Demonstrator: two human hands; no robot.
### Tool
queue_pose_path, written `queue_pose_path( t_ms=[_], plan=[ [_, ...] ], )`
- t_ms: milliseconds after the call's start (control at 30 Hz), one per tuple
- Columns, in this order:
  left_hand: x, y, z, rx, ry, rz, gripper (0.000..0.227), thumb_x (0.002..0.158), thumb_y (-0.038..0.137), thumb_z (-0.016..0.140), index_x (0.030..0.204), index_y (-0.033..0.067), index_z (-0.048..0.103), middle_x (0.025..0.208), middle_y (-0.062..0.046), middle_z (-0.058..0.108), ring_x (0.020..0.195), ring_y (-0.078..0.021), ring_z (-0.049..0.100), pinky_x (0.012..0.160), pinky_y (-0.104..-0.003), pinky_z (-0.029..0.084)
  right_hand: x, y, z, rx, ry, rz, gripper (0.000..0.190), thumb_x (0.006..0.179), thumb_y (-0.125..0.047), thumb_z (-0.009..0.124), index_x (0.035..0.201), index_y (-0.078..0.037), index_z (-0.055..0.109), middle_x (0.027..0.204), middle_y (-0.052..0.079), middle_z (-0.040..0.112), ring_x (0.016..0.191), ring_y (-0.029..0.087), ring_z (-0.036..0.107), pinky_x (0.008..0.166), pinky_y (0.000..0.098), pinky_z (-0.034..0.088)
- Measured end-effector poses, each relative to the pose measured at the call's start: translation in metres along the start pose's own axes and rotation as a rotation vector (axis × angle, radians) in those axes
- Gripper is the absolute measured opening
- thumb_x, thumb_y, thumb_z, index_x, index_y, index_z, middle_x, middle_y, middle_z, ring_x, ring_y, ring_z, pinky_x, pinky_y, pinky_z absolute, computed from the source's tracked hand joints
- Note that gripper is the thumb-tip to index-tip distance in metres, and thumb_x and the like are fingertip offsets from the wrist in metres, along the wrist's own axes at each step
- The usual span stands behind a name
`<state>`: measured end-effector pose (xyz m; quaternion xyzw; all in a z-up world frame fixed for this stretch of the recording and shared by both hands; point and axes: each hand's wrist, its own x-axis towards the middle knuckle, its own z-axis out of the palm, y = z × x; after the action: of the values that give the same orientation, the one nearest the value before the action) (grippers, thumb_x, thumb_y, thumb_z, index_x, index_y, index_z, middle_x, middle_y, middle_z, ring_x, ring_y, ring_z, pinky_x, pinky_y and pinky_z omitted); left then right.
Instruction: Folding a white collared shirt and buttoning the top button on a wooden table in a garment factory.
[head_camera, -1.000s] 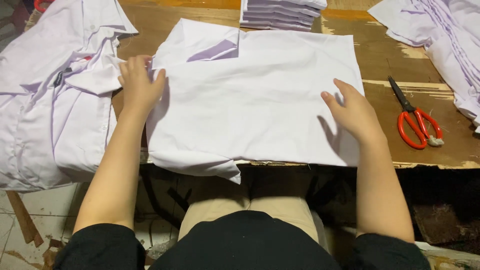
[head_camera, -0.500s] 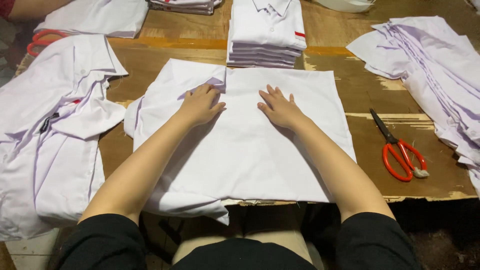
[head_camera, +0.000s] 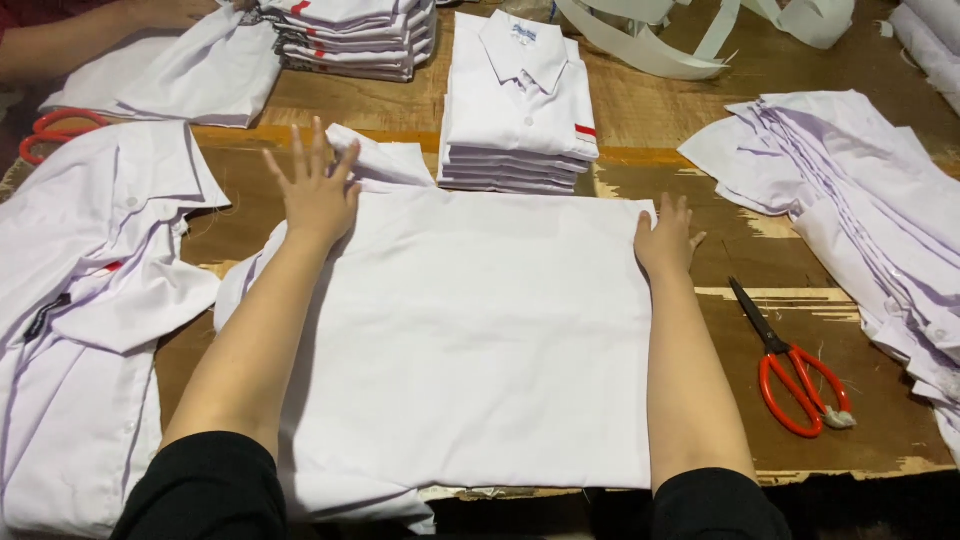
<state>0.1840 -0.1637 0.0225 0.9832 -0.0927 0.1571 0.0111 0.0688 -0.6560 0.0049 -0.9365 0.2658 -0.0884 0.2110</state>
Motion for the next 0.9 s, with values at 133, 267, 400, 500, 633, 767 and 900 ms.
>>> queue_pose_path(
  t_ms=[133,267,400,500,633,767,900],
  plan=[
    [0.019,-0.016,0.002,-0.225,-0.022,-0.268,0.081,0.106,0.022,0.066,0.169,0.0266,0.016,0.168,-0.022,0.008,0.154,-0.0432,0.015,0.118,-0.07,0.014,0.032,0.042,0.024,0.032,0.176,-0.042,0.04,0.102,-0.024,0.057,0.138,-0.007,0.064,0.143,0.014,0.057,0.135,0.033,0.053,0.116,0.0619,0.028],
    [0.031,-0.051,0.058,-0.362,0.053,-0.414,0.044,0.093,0.043,0.07,0.119,0.0081,0.062,0.114,-0.011,0.054,0.117,-0.031,0.047,0.094,-0.055,0.038,0.027,0.033,0.017,0.021,0.24,-0.016,0.021,0.09,-0.033,0.074,0.106,-0.019,0.077,0.107,-0.003,0.065,0.11,0.023,0.059,0.099,0.0474,0.044],
    [0.034,-0.086,0.077,-0.576,-0.127,-0.52,0.046,0.086,0.062,0.061,0.103,0.022,0.075,0.101,-0.004,0.07,0.1,-0.0285,0.067,0.08,-0.052,0.049,0.023,0.028,0.012,0.123,0.228,0.017,0.014,0.088,-0.03,0.079,0.099,-0.022,0.075,0.1,-0.006,0.062,0.104,0.02,0.059,0.1,0.0447,0.04],
    [0.032,-0.103,0.085,-0.476,-0.225,-0.449,0.025,0.071,0.043,0.075,0.078,0.0198,0.077,0.074,-0.007,0.074,0.081,-0.0319,0.074,0.064,-0.045,0.055,0.032,0.034,0.019,0.157,0.232,0.057,0.01,0.09,-0.028,0.078,0.096,-0.024,0.073,0.094,-0.008,0.065,0.097,0.019,0.062,0.094,0.0433,0.039],
    [0.016,-0.061,0.014,-0.56,-0.206,-0.412,0.026,0.08,0.025,0.072,0.096,0.0057,0.076,0.092,-0.02,0.075,0.1,-0.0422,0.071,0.082,-0.05,0.054,0.025,0.026,0.013,0.176,0.209,0.058,0.02,0.091,-0.03,0.077,0.108,-0.022,0.07,0.093,-0.008,0.071,0.099,0.02,0.064,0.093,0.0401,0.036],
    [0.028,-0.07,0.043,-0.579,-0.071,-0.457,0.02,0.085,0.029,0.073,0.1,0.0151,0.071,0.092,-0.009,0.073,0.098,-0.0344,0.071,0.082,-0.046,0.054,0.03,0.03,0.014,0.171,0.163,0.066,0.021,0.089,-0.029,0.079,0.107,-0.021,0.074,0.088,-0.007,0.07,0.088,0.019,0.067,0.087,0.0372,0.041],
    [0.022,-0.058,0.02,-0.617,-0.082,-0.513,0.037,0.094,0.047,0.075,0.103,0.0123,0.069,0.098,-0.014,0.074,0.103,-0.0372,0.07,0.081,-0.049,0.054,0.03,0.034,0.018,0.19,0.249,0.016,0.012,0.09,-0.017,0.078,0.099,-0.019,0.072,0.09,-0.004,0.069,0.089,0.021,0.067,0.091,0.0395,0.038]
  ],
)
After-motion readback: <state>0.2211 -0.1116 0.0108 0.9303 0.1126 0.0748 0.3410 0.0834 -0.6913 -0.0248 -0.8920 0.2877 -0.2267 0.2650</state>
